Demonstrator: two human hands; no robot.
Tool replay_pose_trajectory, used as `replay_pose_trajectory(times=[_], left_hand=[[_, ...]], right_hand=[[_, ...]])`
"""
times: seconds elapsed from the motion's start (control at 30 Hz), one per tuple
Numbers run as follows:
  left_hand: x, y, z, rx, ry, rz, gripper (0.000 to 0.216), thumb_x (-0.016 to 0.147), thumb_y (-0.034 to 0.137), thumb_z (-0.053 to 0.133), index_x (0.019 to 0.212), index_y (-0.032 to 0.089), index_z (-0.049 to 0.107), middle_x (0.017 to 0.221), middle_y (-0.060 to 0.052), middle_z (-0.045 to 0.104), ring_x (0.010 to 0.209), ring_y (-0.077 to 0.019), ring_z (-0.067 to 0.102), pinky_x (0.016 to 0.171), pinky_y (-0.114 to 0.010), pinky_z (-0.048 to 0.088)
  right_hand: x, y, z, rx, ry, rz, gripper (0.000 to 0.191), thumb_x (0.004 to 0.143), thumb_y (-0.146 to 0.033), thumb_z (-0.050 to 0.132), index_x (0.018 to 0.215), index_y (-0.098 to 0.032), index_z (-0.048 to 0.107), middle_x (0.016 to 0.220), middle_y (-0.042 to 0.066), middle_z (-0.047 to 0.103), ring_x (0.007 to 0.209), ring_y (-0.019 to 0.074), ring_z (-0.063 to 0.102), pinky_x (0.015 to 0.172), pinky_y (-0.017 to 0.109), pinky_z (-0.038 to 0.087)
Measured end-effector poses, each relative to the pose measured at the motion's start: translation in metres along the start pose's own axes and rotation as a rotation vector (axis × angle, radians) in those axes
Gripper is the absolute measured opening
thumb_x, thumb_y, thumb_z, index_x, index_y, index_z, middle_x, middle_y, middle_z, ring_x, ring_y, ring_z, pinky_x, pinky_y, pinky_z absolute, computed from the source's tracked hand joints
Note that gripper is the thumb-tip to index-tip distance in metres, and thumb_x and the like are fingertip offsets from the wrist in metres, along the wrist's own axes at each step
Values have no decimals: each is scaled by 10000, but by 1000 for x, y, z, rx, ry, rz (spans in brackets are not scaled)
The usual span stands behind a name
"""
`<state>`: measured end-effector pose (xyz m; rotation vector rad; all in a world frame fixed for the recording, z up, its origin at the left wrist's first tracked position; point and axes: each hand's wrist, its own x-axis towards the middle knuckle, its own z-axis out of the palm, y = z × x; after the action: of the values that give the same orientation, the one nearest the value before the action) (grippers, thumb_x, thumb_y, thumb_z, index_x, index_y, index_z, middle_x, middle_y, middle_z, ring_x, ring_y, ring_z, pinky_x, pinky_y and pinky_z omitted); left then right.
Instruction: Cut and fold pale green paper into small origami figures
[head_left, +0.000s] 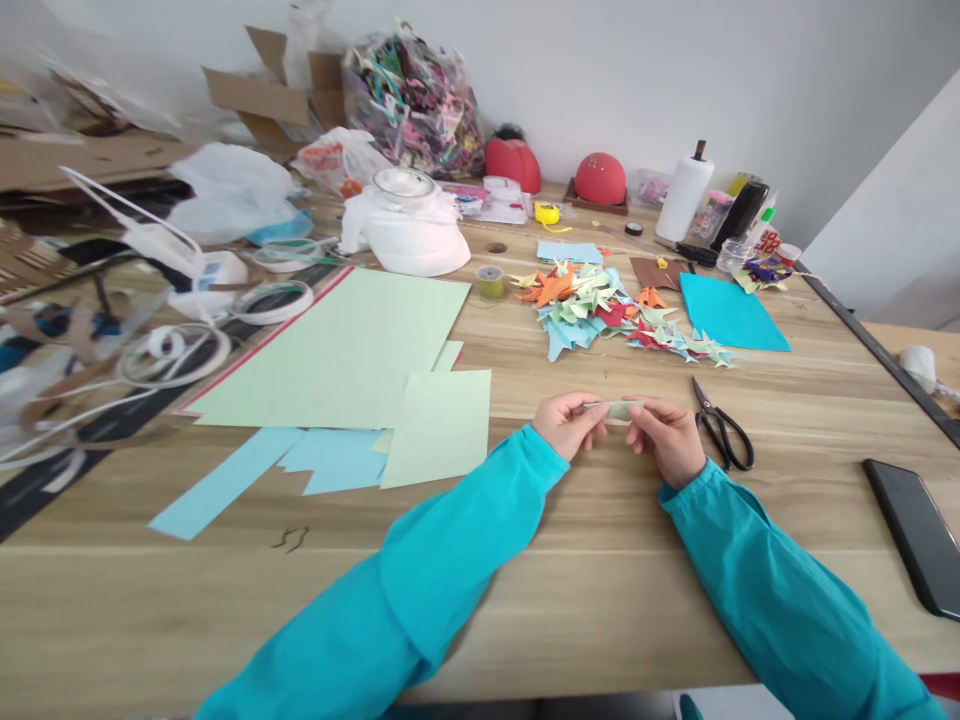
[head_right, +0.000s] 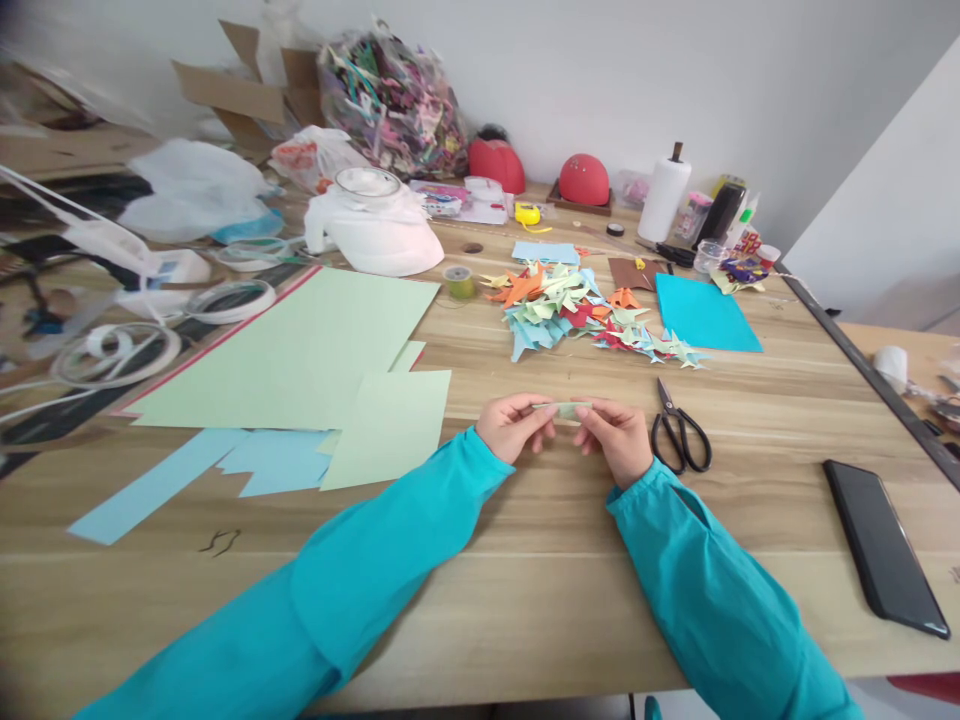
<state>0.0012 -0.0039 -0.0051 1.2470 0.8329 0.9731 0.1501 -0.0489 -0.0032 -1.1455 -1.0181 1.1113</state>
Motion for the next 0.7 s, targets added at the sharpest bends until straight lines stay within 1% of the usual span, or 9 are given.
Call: replay_pose_trajectory(times=[0.17, 0.3, 0.5, 0.7], left_hand=[[-1, 1, 0, 37, 11, -13, 346, 626, 452, 688, 726, 127, 623, 452, 26, 561, 317, -57, 429, 333, -186, 318], [-2, 2, 1, 67, 19, -27, 333, 622, 449, 692, 691, 130, 624, 435, 27, 550, 313, -54, 424, 331, -181, 315], [-2, 7, 3, 20, 77, -35, 388, 506, 445, 766, 646, 126, 597, 417, 26, 547, 302, -61, 428, 320, -186, 316], [-1, 8, 3, 4, 74, -29, 398, 495, 469, 765, 601, 131, 583, 409, 29, 540, 298, -57, 421, 317, -187, 306]], right_hand=[[-1, -1, 0, -58, 43, 2, 259, 690, -385, 687, 809, -157, 715, 393, -35, 546, 288, 56, 389, 278, 177, 270], [-1, -1, 0, -85, 89, -8, 266, 695, -400, 676, 770, -149, 719, 355, -46, 490, 278, 46, 322, 273, 191, 200], [0, -1, 0, -33, 118, -9, 257, 706, -387, 665, 775, -144, 719, 341, -51, 460, 291, 47, 305, 299, 203, 163], [1, -2, 0, 3, 125, 5, 262, 708, -399, 653, 774, -152, 712, 358, -52, 464, 305, 54, 313, 313, 211, 168]])
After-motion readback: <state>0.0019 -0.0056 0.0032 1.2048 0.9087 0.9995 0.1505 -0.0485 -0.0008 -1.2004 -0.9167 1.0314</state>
